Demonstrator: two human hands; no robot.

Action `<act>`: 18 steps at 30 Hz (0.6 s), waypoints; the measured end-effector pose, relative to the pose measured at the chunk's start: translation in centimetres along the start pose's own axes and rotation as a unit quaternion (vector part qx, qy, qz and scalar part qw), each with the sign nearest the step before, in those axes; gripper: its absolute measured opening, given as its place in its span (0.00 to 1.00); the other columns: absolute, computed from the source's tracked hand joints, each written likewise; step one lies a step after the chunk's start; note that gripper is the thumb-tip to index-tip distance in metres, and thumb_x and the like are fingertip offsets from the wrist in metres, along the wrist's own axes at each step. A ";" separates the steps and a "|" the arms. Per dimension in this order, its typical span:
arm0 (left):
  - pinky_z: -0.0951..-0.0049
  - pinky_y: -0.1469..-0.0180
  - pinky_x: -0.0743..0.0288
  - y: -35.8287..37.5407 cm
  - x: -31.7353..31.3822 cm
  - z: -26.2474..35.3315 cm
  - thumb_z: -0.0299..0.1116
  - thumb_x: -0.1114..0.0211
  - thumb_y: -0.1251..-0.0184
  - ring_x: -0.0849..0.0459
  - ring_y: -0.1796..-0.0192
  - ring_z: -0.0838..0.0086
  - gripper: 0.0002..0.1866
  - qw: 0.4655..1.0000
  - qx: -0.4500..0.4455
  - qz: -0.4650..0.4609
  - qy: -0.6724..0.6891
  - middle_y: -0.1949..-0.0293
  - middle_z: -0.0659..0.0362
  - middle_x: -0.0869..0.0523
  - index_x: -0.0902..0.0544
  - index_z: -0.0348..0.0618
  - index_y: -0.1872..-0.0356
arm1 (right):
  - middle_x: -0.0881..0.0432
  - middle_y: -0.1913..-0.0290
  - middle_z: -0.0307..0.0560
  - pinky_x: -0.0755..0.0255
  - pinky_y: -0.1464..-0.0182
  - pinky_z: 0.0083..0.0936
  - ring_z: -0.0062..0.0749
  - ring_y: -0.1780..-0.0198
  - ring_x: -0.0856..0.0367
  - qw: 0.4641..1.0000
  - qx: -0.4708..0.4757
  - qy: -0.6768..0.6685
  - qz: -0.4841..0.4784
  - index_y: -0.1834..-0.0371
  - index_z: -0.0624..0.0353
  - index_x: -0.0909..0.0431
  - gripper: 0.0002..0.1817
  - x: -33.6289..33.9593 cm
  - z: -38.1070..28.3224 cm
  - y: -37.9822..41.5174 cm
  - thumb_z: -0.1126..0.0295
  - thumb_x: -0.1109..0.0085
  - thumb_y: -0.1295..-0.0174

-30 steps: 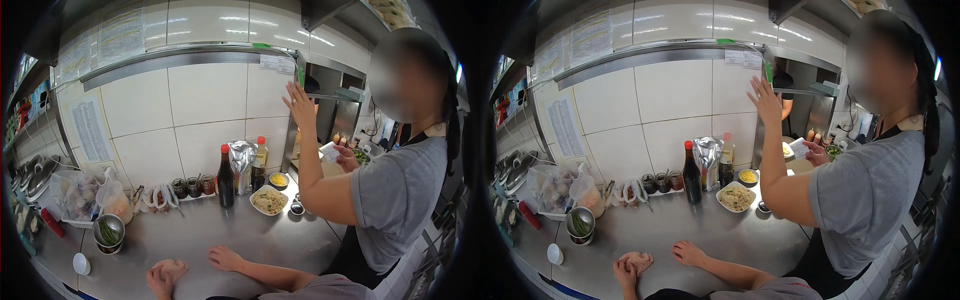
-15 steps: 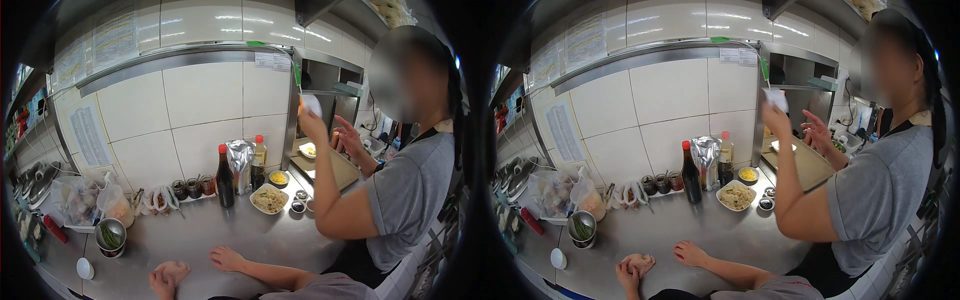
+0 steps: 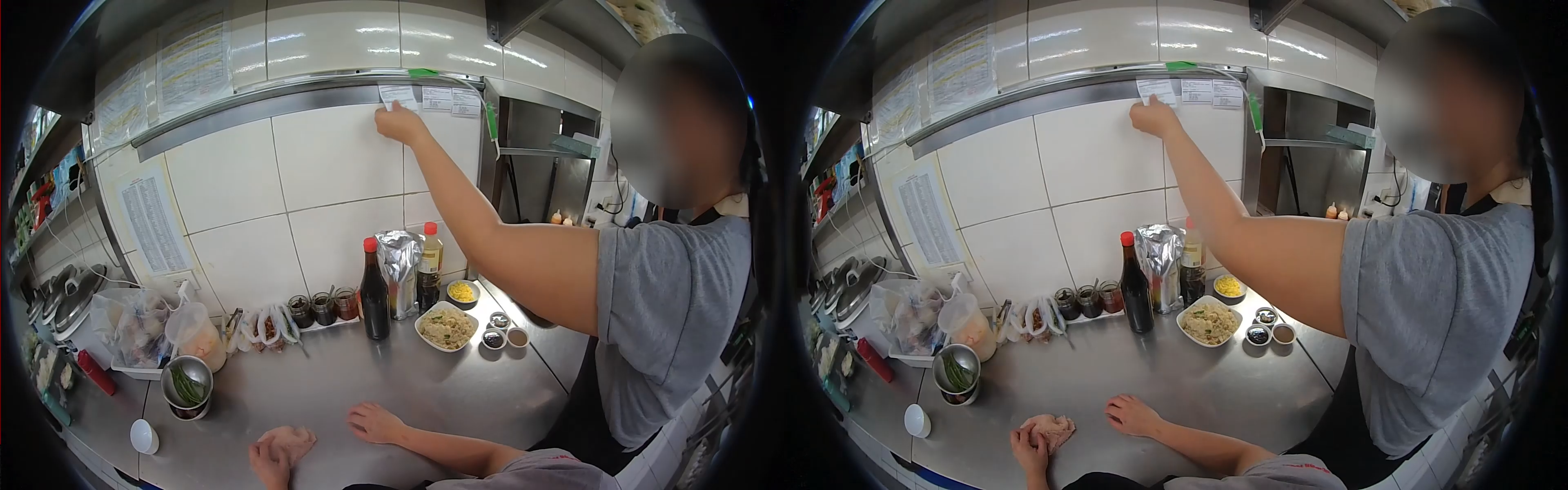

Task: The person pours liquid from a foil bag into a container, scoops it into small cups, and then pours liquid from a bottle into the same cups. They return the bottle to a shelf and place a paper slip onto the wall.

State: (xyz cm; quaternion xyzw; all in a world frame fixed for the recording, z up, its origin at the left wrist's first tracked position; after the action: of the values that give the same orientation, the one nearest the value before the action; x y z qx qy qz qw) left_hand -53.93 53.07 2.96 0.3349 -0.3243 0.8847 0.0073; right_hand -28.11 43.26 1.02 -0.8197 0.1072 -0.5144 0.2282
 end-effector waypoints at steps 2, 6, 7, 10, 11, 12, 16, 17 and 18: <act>0.63 0.59 0.30 0.0 0.0 0.1 0.30 0.38 0.52 0.26 0.63 0.57 0.13 1.000 0.004 -0.001 0.001 0.66 0.52 0.28 0.20 0.40 0.62 | 0.26 0.54 0.45 0.35 0.47 0.33 0.38 0.50 0.28 1.000 -0.002 -0.002 -0.002 0.60 0.58 0.25 0.11 0.0 0.0 0.0 0.65 0.45 0.44; 0.63 0.59 0.30 0.0 0.0 0.1 0.30 0.38 0.52 0.26 0.63 0.58 0.13 1.000 0.001 0.000 -0.002 0.67 0.52 0.28 0.20 0.40 0.63 | 0.26 0.53 0.45 0.35 0.46 0.32 0.37 0.50 0.29 1.000 -0.009 -0.002 -0.011 0.60 0.58 0.25 0.11 0.1 -0.1 0.0 0.65 0.45 0.43; 0.63 0.59 0.30 0.0 0.0 0.1 0.30 0.38 0.52 0.26 0.63 0.58 0.13 1.000 0.001 0.000 0.001 0.66 0.52 0.28 0.20 0.40 0.63 | 0.26 0.53 0.45 0.35 0.46 0.32 0.37 0.49 0.29 1.000 -0.015 -0.005 -0.012 0.60 0.58 0.24 0.12 0.2 -0.2 0.0 0.64 0.46 0.43; 0.63 0.59 0.30 0.1 -0.2 -0.2 0.30 0.38 0.52 0.26 0.63 0.57 0.13 1.000 0.007 -0.001 -0.010 0.66 0.52 0.28 0.20 0.40 0.63 | 0.27 0.53 0.45 0.35 0.46 0.33 0.37 0.49 0.29 1.000 -0.016 -0.003 -0.018 0.60 0.58 0.25 0.12 0.3 -0.3 0.0 0.64 0.45 0.43; 0.63 0.59 0.30 0.1 -0.2 -0.2 0.30 0.38 0.52 0.26 0.63 0.57 0.13 1.000 0.007 -0.002 -0.011 0.66 0.52 0.28 0.20 0.40 0.63 | 0.27 0.53 0.45 0.35 0.46 0.33 0.37 0.49 0.29 1.000 -0.017 -0.003 -0.019 0.60 0.58 0.25 0.12 0.3 -0.2 0.0 0.64 0.45 0.43; 0.63 0.59 0.30 0.0 -0.2 -0.2 0.30 0.38 0.52 0.26 0.63 0.57 0.13 1.000 0.004 -0.001 -0.010 0.66 0.52 0.28 0.20 0.40 0.63 | 0.27 0.53 0.45 0.35 0.46 0.33 0.37 0.49 0.29 1.000 -0.019 -0.001 -0.022 0.59 0.58 0.25 0.12 0.3 -0.2 0.0 0.65 0.45 0.44; 0.63 0.60 0.30 0.0 -0.1 0.0 0.30 0.38 0.52 0.26 0.63 0.57 0.13 1.000 0.002 0.000 -0.007 0.66 0.52 0.28 0.20 0.39 0.63 | 0.26 0.54 0.44 0.35 0.46 0.34 0.37 0.50 0.28 1.000 -0.014 0.005 -0.005 0.61 0.56 0.24 0.10 0.1 -0.1 0.0 0.66 0.44 0.45; 0.63 0.60 0.30 0.0 -0.1 0.0 0.30 0.38 0.52 0.26 0.63 0.57 0.13 1.000 0.002 0.000 -0.007 0.66 0.52 0.28 0.20 0.39 0.63 | 0.26 0.54 0.44 0.35 0.46 0.34 0.37 0.50 0.28 1.000 -0.014 0.005 -0.005 0.61 0.56 0.24 0.10 0.1 -0.1 0.0 0.66 0.44 0.45; 0.63 0.60 0.30 0.0 -0.1 0.0 0.30 0.38 0.52 0.26 0.63 0.57 0.13 1.000 0.001 -0.001 -0.005 0.66 0.52 0.28 0.20 0.39 0.63 | 0.26 0.54 0.44 0.35 0.46 0.34 0.38 0.50 0.28 1.000 -0.015 -0.001 -0.004 0.61 0.56 0.24 0.10 0.1 -0.1 0.0 0.66 0.44 0.45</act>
State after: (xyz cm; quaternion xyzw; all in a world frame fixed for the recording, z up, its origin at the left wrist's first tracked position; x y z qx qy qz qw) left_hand -53.84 53.08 2.93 0.3401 -0.3230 0.8832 0.0059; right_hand -28.16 43.20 1.16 -0.8239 0.1112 -0.5129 0.2141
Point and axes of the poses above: each hand's wrist, its own y-axis away from the middle knuckle, its own x-axis out of the back of the hand, z = x × y, the point moved 3 cm from there along -y, towards the middle knuckle
